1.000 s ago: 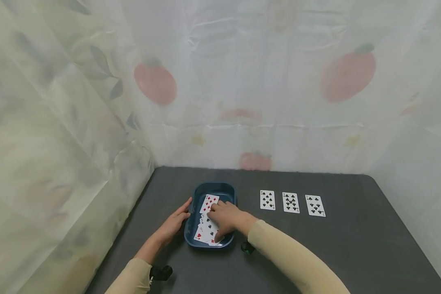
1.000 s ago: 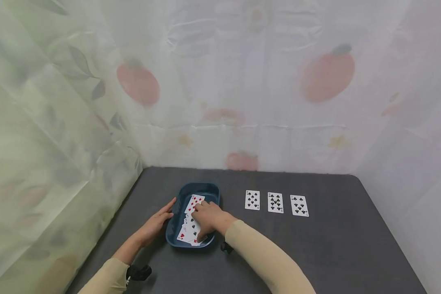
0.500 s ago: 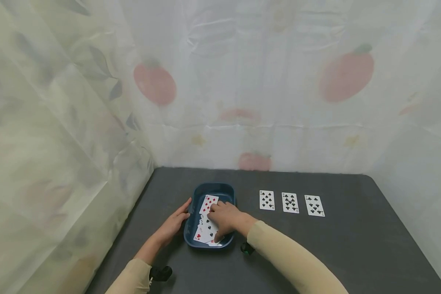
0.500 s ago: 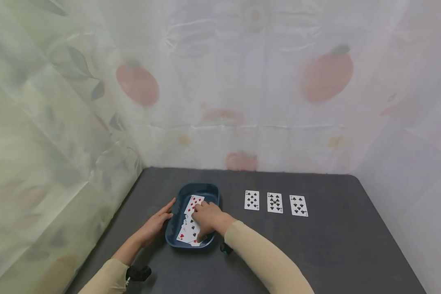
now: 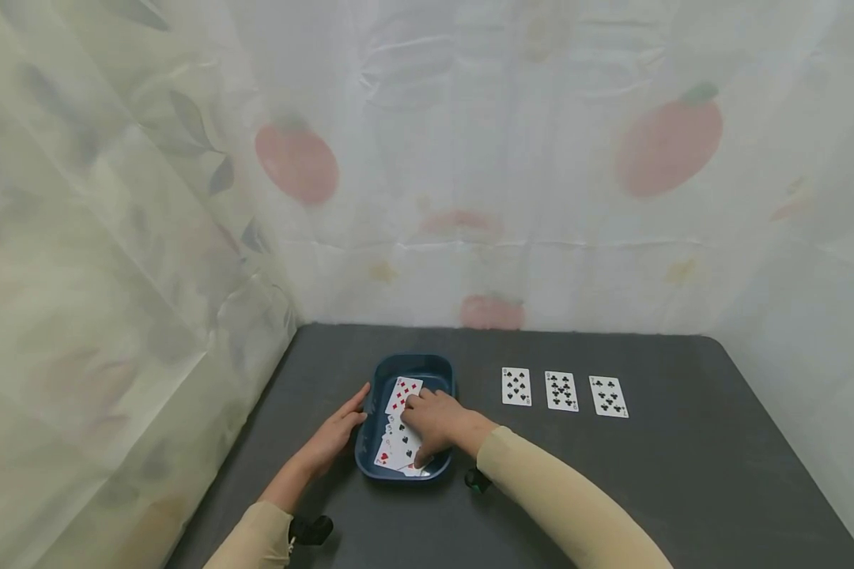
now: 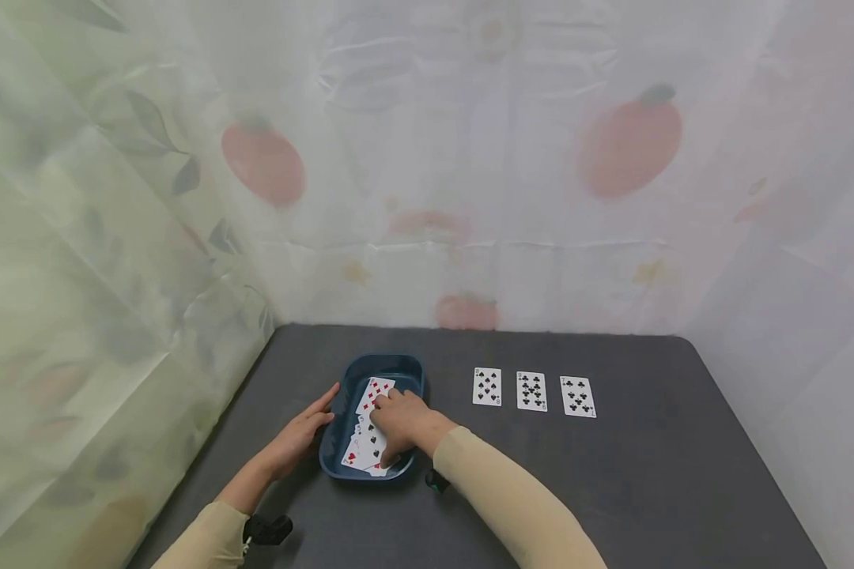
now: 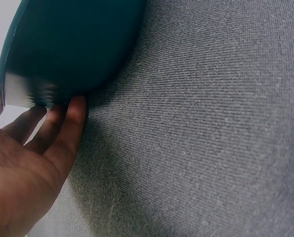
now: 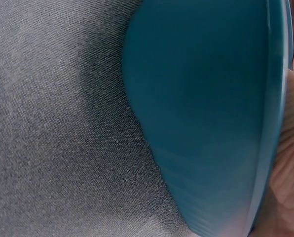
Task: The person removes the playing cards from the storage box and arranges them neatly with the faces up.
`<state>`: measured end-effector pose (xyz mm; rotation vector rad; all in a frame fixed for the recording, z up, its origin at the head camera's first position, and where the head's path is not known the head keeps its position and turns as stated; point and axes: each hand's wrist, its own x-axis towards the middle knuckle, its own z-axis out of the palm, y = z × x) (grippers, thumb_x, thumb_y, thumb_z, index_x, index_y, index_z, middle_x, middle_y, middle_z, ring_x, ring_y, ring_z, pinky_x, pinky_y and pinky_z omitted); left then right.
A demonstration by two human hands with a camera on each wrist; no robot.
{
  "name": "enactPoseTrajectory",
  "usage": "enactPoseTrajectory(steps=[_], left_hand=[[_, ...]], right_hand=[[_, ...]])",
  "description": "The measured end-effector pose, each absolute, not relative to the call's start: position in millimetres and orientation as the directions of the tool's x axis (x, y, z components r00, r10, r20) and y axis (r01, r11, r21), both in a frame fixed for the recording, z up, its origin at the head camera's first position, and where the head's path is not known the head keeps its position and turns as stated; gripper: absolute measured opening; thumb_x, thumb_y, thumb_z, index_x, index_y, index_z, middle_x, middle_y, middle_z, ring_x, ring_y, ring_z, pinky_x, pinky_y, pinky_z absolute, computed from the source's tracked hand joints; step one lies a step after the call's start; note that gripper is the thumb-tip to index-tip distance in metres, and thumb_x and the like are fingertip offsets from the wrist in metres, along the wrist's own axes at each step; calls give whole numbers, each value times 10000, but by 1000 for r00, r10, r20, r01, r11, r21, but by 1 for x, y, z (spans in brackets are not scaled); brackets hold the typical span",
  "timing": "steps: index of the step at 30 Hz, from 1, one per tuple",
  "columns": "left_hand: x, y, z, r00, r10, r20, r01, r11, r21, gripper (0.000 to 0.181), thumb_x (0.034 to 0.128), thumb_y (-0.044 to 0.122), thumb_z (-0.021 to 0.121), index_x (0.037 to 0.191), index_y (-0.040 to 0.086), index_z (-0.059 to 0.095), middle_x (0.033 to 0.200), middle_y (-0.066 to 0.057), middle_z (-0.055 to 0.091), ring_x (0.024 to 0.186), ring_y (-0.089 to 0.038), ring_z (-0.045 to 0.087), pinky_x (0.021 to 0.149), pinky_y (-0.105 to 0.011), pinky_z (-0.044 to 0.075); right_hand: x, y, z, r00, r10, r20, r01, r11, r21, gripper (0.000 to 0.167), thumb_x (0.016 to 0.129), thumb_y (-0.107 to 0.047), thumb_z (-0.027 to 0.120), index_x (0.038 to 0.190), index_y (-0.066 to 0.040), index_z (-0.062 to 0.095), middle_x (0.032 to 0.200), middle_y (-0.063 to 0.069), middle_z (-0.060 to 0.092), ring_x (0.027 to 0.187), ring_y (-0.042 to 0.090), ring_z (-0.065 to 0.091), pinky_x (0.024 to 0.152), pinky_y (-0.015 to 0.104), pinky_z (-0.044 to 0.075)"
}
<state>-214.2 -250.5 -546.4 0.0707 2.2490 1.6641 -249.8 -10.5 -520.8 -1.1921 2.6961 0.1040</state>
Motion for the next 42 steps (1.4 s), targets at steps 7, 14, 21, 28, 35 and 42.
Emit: enactPoseTrajectory(steps=[7, 14, 21, 28, 35, 42], left_hand=[[-214, -249, -546, -940, 231, -251, -171, 316, 933, 581, 1108, 198, 371, 1654, 288, 195, 1713, -100, 91, 1549, -391, 86, 1139, -703, 184], [-214, -249, -546, -943, 224, -247, -170, 318, 933, 577, 1110, 202, 374, 1653, 292, 202, 1712, -94, 101, 1550, -381, 89, 1149, -697, 164], [-215, -250, -547, -943, 231, -240, -160, 318, 935, 580, 1108, 197, 371, 1654, 291, 197, 1713, -84, 94, 1549, -387, 85, 1136, -708, 190], [-215, -250, -547, -942, 233, -241, -163, 310, 937, 581, 1106, 196, 383, 1652, 291, 208, 1710, -113, 101, 1544, -407, 94, 1118, -726, 211], [-217, -247, -548, -942, 229, -246, -165, 321, 932, 582, 1105, 208, 388, 1651, 303, 209, 1711, -111, 96, 1544, -407, 91, 1115, -727, 217], [-219, -244, -549, -944, 230, -238, -159, 315, 936, 584, 1102, 204, 397, 1649, 297, 215, 1711, -99, 105, 1548, -389, 86, 1135, -707, 198]], right_hand=[[-250, -12, -523, -661, -724, -198, -736, 677, -16, 813, 716, -669, 834, 1382, -258, 615, 1367, -60, 567, 1184, 161, 484, 1053, 389, 421], [-248, -12, -519, -663, -724, -192, -735, 678, -20, 807, 707, -660, 845, 1365, -251, 619, 1338, -56, 585, 1173, 161, 494, 1054, 394, 420], [-247, -9, -516, -645, -749, -150, -751, 658, -54, 816, 729, -639, 840, 1400, -243, 596, 1375, -56, 573, 1222, 169, 477, 1092, 408, 396], [-257, 19, -505, -633, -774, -31, -769, 633, -87, 893, 767, -650, 790, 1481, -180, 530, 1439, -9, 539, 1286, 202, 453, 1113, 426, 384], [-268, 82, -482, -663, -743, 98, -747, 644, -167, 939, 775, -554, 824, 1536, -130, 473, 1448, 51, 519, 1329, 248, 444, 1109, 441, 392], [-274, 170, -474, -760, -635, 136, -647, 723, -240, 903, 784, -460, 857, 1529, -116, 482, 1472, 99, 502, 1363, 314, 420, 1069, 528, 409]])
